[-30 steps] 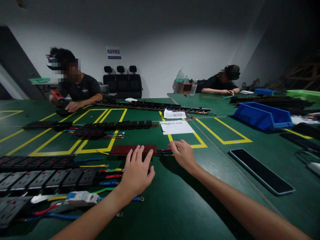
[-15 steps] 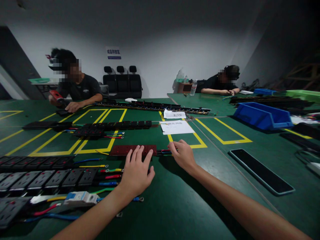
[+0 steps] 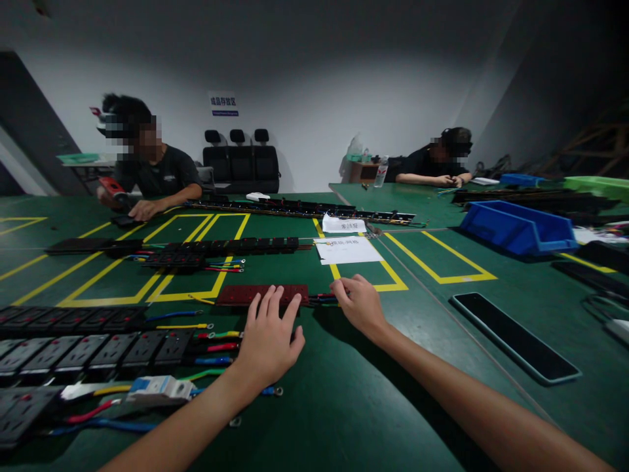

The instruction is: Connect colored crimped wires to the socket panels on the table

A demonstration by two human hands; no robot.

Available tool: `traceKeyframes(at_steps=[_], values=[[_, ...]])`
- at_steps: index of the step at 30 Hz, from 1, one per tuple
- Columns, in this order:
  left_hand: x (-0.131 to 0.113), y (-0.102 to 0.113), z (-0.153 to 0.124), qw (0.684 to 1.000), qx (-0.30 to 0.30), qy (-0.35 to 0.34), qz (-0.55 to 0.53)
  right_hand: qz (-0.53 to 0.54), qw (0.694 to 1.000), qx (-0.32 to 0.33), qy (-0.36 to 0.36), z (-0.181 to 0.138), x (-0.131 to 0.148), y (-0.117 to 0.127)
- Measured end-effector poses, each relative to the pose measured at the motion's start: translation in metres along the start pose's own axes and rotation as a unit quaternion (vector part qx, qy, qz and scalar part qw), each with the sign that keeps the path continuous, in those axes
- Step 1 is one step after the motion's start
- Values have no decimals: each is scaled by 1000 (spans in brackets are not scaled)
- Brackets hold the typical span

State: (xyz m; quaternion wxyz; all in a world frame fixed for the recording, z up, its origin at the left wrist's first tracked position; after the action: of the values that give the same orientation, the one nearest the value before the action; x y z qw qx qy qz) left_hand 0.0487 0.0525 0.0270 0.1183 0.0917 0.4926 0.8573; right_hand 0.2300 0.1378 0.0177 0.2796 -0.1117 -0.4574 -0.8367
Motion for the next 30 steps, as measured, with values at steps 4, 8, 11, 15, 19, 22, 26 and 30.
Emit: traceKeyframes(at_steps=[4,8,11,15,19,22,26,30], values=[[0,-1,0,1000,-2,1,1,13,1000,-20,1,0,0,3],[-1,-1,0,1000,-4,0,3,12,1000,8,7,1,0,-2],[-1,-1,0,1000,-1,0,2,32,999,-9,-7,2,-5,-1],[0,0,1,1000,-1,-1,7,7,1000,-29,-5,1,-3,2],[-1,0,2,1000,3,2,4,-69,997,29,-8,0,-1,-8],[-1,0,2,1000,5,3,1,-80,995,62,6,0,1,-14],[0,0,1,1000,6,4,-1,-71,995,61,17,0,0,-15],[-1,0,1,1000,7,3,0,-67,996,63,15,-1,0,-16]])
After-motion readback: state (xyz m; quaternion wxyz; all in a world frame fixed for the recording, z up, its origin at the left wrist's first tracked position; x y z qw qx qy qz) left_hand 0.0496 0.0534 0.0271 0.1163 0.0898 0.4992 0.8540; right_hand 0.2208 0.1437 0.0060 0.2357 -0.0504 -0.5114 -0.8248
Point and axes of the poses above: each hand's wrist, its own z-axis towards the middle knuckle, its own y-axis out of the back of the hand, x = y × z, the point moved 8 cm from there along z, towards the middle knuckle, and after that the axes turned 6 degrees about -x, right-handed, at the moved point
